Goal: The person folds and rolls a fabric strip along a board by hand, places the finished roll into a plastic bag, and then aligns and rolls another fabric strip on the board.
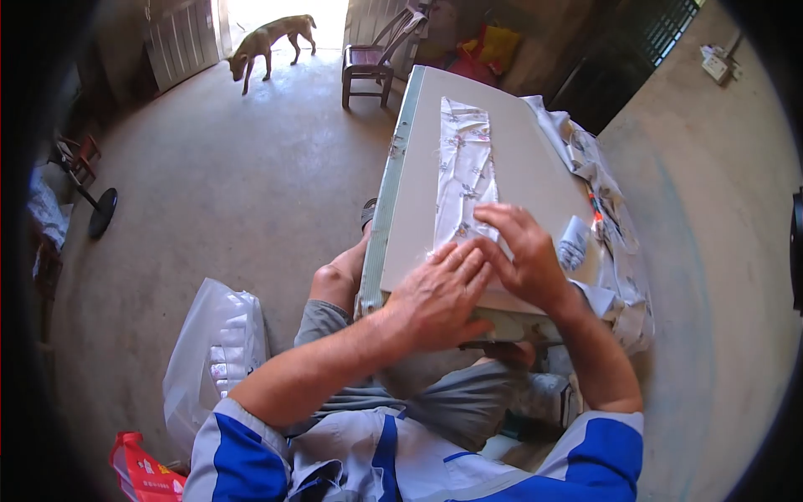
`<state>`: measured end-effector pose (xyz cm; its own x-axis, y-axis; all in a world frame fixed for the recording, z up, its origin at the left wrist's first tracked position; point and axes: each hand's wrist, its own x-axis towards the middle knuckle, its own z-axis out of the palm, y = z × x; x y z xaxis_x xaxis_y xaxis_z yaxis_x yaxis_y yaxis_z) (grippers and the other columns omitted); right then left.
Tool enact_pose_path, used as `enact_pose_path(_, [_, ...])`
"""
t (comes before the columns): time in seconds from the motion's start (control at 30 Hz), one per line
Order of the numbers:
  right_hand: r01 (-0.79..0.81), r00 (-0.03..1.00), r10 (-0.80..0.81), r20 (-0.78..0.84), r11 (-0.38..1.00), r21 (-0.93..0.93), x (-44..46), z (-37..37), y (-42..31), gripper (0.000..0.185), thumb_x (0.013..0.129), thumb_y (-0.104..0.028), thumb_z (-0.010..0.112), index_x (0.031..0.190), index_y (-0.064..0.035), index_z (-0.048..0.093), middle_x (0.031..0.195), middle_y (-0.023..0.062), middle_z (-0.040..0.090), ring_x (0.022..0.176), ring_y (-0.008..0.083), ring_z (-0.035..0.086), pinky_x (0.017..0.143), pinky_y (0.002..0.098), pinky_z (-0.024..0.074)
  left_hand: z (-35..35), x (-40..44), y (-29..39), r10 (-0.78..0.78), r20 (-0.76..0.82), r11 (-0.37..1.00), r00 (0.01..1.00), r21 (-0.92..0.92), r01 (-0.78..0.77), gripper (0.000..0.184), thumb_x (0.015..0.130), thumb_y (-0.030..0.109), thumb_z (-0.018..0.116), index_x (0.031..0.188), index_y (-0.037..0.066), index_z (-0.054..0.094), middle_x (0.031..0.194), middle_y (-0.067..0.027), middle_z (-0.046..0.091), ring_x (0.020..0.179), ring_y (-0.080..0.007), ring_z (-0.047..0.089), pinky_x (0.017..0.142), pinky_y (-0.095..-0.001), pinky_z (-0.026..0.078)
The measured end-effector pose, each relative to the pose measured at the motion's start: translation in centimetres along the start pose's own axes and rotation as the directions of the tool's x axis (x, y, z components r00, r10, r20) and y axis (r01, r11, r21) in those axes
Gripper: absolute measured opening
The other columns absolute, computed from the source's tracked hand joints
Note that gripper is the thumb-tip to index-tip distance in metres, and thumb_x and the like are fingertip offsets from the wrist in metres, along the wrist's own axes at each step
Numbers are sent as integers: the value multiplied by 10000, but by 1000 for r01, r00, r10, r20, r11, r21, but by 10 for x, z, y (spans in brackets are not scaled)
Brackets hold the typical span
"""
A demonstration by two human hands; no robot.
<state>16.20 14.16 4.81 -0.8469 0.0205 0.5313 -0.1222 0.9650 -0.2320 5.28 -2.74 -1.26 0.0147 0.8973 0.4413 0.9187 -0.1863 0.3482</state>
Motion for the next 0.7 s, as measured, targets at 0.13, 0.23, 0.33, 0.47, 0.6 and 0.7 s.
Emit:
enact_pose_path(0.13, [-110, 987, 115, -116, 993, 48, -50, -3, -36, 290, 954, -72, 731, 1229, 4, 679, 1263, 188, 699, 1181, 386, 668, 1013, 441, 540, 0, 0, 0, 36, -9, 998, 999, 41, -36, 837, 901, 483, 741, 1485, -59, 483, 1568, -270, 479, 1509, -414, 407, 1275, -507, 285])
enact_pose_path(0.23, [-152, 979, 152, -133, 988, 15, -78, 1, -36, 296, 934, -67, 744, 1217, 4, 696, 1268, 170, 701, 1198, 369, 659, 1032, 438, 530, -5, -1, 1, 66, -24, 993, 998, 97, -63, 818, 906, 479, 748, 1474, -52, 494, 1563, -267, 489, 1500, -405, 425, 1273, -482, 304])
enact_pose_path(0.33, [-173, 973, 177, -151, 984, 40, -93, 7, -35, 283, 922, -64, 750, 1196, -3, 714, 1287, 153, 699, 1214, 359, 648, 1057, 438, 515, -11, 1, 6, 40, 10, 997, 999, 60, -41, 812, 915, 478, 749, 1477, -48, 493, 1558, -259, 499, 1495, -395, 434, 1269, -478, 313])
enact_pose_path(0.47, [-186, 969, 199, -144, 978, 94, -94, 6, -33, 298, 920, -75, 757, 1205, -2, 709, 1300, 163, 691, 1222, 364, 642, 1063, 447, 509, -9, 1, 2, 59, -6, 997, 998, 53, -58, 773, 926, 444, 758, 1470, -40, 501, 1549, -250, 512, 1485, -383, 451, 1264, -477, 323])
enact_pose_path(0.6, [-174, 976, 177, -125, 984, 35, -90, 4, -29, 315, 937, -109, 745, 1227, 2, 695, 1287, 170, 690, 1205, 368, 644, 1048, 450, 510, -8, 3, -3, 88, -25, 996, 996, 28, -87, 651, 952, 354, 738, 1447, -18, 537, 1549, -241, 516, 1472, -387, 466, 1230, -477, 371])
enact_pose_path(0.7, [-146, 985, 137, -108, 986, -82, -87, 7, -25, 314, 958, -127, 718, 1240, 6, 685, 1262, 174, 692, 1164, 366, 652, 1018, 455, 516, -10, 2, -7, 65, -75, 996, 995, -51, -68, 476, 969, 281, 712, 1355, 12, 636, 1492, -216, 564, 1388, -392, 537, 1160, -480, 442])
